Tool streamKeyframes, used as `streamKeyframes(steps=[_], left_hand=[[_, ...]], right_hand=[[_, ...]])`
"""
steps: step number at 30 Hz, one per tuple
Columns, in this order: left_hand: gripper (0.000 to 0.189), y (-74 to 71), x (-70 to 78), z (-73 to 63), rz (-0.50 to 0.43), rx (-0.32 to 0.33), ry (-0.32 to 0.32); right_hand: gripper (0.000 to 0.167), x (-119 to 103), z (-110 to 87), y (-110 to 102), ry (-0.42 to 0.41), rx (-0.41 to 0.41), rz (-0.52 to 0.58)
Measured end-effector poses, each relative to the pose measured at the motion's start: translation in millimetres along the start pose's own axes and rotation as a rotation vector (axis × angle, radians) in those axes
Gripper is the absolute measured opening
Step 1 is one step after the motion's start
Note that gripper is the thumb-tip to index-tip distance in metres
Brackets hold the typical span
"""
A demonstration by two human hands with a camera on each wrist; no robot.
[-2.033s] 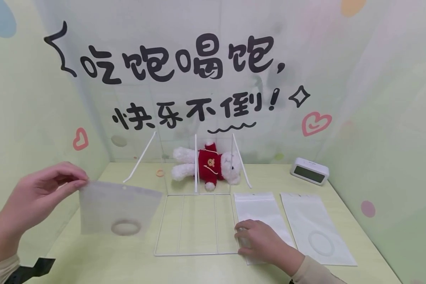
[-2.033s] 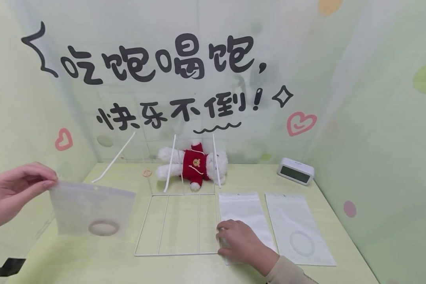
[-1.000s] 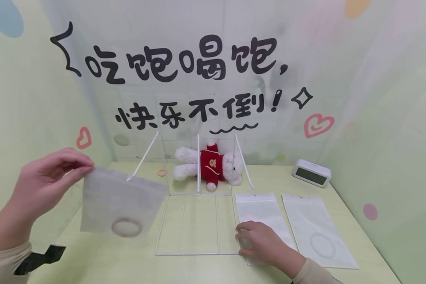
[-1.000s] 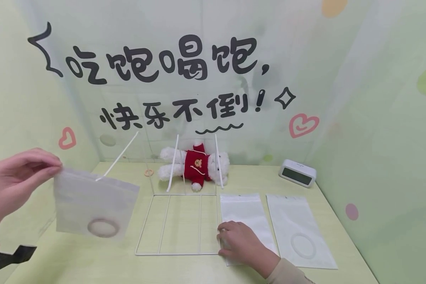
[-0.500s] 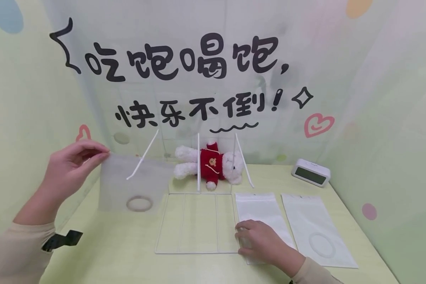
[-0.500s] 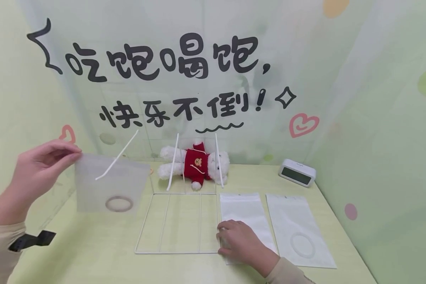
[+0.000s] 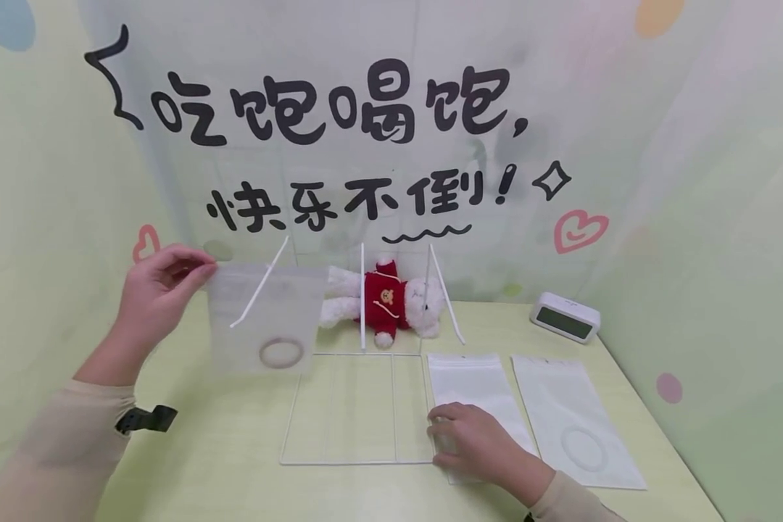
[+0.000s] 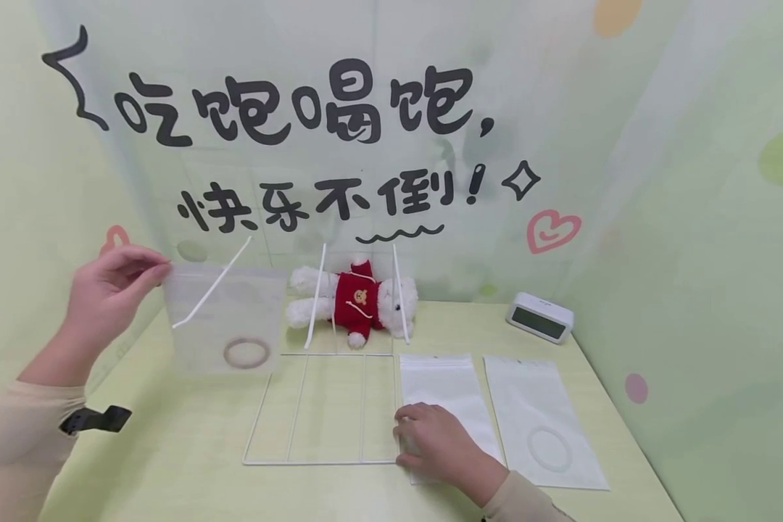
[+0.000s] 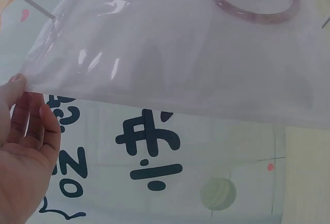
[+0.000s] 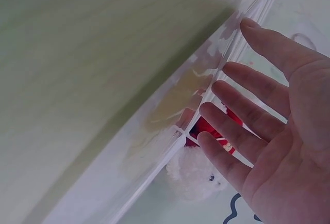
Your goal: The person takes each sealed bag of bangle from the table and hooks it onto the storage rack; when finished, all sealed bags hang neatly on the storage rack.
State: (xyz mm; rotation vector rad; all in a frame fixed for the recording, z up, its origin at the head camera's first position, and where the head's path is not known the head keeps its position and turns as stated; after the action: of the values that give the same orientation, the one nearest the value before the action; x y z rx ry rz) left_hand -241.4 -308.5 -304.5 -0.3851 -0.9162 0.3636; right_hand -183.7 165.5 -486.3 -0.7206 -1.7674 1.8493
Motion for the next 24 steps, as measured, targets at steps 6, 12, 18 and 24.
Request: streamKeyframes(steps=[6,12,18,24], left_hand=[[0.019,2.8,-8.5,0.9,-0.002,0.000,-0.045],[0.023,5.0,-12.7,0.3,-0.015,0.012,-0.042],[0.026,4.2,-9.8,-13.6,0.028,0.049,-0.006],[0.036,13.0,-13.4,-46.0,0.180,-0.007,0.139]], right_hand=[[0.032,-1,-0.3,-1,-0.005,0.008,-0.002],[0.032,0,-1.2,-1,0.001,0.009,-0.011],[0.033,1,-1.1,0,0.011,-0.005,-0.019],[0.032,1,0.4,-2,0.012,-0.029,0.004]])
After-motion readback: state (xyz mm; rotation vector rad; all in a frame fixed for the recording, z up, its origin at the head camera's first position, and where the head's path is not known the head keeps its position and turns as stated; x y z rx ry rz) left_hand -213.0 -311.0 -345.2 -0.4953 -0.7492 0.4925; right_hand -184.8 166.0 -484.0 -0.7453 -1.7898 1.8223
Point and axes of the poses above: each hand's wrist, its own z-axis towards the middle knuckle, its own y-axis out of the palm, x = y × z, the point moved 2 cm from there along z, towards the middle knuckle, and after that the axes turned 14 degrees about -x, right-handed, at the moved point
